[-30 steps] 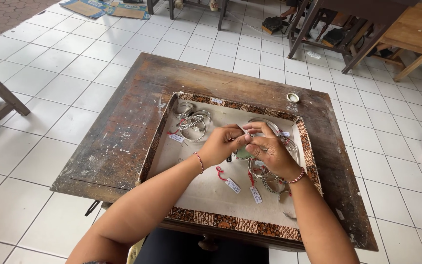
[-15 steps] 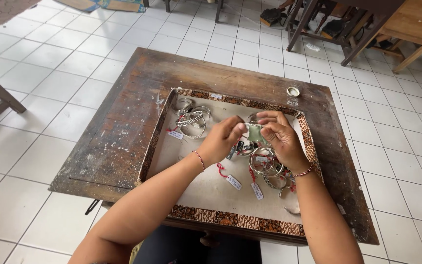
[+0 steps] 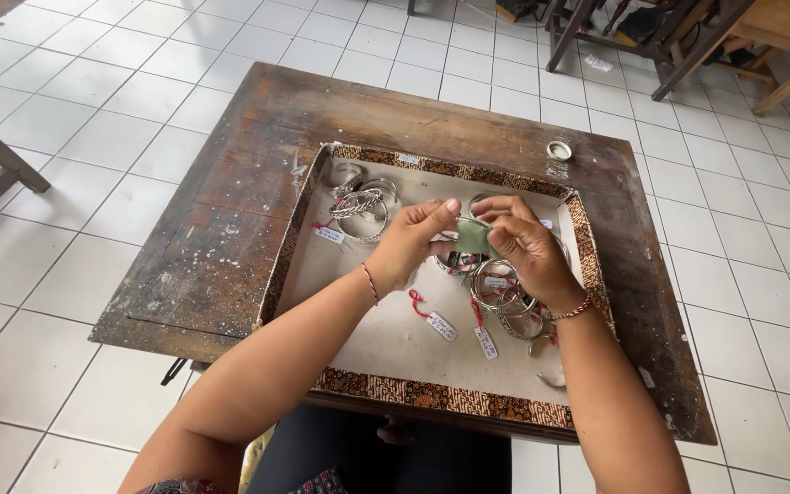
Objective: Attaching price tags to silver bracelets in a display tray
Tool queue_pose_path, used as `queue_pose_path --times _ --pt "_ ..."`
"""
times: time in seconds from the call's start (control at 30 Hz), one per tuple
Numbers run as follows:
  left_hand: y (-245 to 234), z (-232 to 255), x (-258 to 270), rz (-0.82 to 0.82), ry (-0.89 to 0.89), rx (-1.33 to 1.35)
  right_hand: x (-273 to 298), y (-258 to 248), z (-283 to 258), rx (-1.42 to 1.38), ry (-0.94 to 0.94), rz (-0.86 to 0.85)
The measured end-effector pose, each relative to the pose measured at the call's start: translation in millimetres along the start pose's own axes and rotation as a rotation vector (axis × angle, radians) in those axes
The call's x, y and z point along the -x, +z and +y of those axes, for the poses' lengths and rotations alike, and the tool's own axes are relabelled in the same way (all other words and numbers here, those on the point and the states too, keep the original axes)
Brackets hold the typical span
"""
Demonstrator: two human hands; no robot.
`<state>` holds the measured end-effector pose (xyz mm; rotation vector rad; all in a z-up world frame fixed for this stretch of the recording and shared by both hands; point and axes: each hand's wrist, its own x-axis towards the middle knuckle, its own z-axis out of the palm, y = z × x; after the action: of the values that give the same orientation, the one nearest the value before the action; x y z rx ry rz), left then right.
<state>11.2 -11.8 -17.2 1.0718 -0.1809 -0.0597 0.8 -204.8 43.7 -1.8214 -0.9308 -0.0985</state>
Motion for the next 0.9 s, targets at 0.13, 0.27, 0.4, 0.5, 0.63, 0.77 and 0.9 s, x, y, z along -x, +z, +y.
queue_pose_path --times 0.13,0.27,0.4,0.5,0.63,0.77,0.9 --pt "0.3 2.1 4.2 -0.126 0.155 -0.272 2.6 1.5 5.4 0.071 0.005 -0.022" --pt "3.4 10.2 7.3 -0.176 0.349 -0.513 -1.3 4.3 1.6 0.117 0.001 -0.056" --pt "0.0 9.6 3.5 -0.078 0.248 -0.275 -5.8 1.8 -3.6 0.053 0.053 -0.056" --pt "39.6 62.4 40.5 -0.027 0.000 0.369 -5.1 -0.9 -2.3 0.049 -0.008 -0.035" --pt "28.3 41.4 27.6 -0.024 0.006 0.317 -0.9 2.6 0.7 0.085 -0.029 -0.030" --pt "8.8 -0.4 7.3 -0.117 0.210 -0.306 -1.7 6.8 -1.2 0.203 0.007 -0.055" --pt "7.2 -6.1 2.3 0.002 -0.010 -0.005 -4.3 1.0 -3.7 0.134 0.020 -0.045"
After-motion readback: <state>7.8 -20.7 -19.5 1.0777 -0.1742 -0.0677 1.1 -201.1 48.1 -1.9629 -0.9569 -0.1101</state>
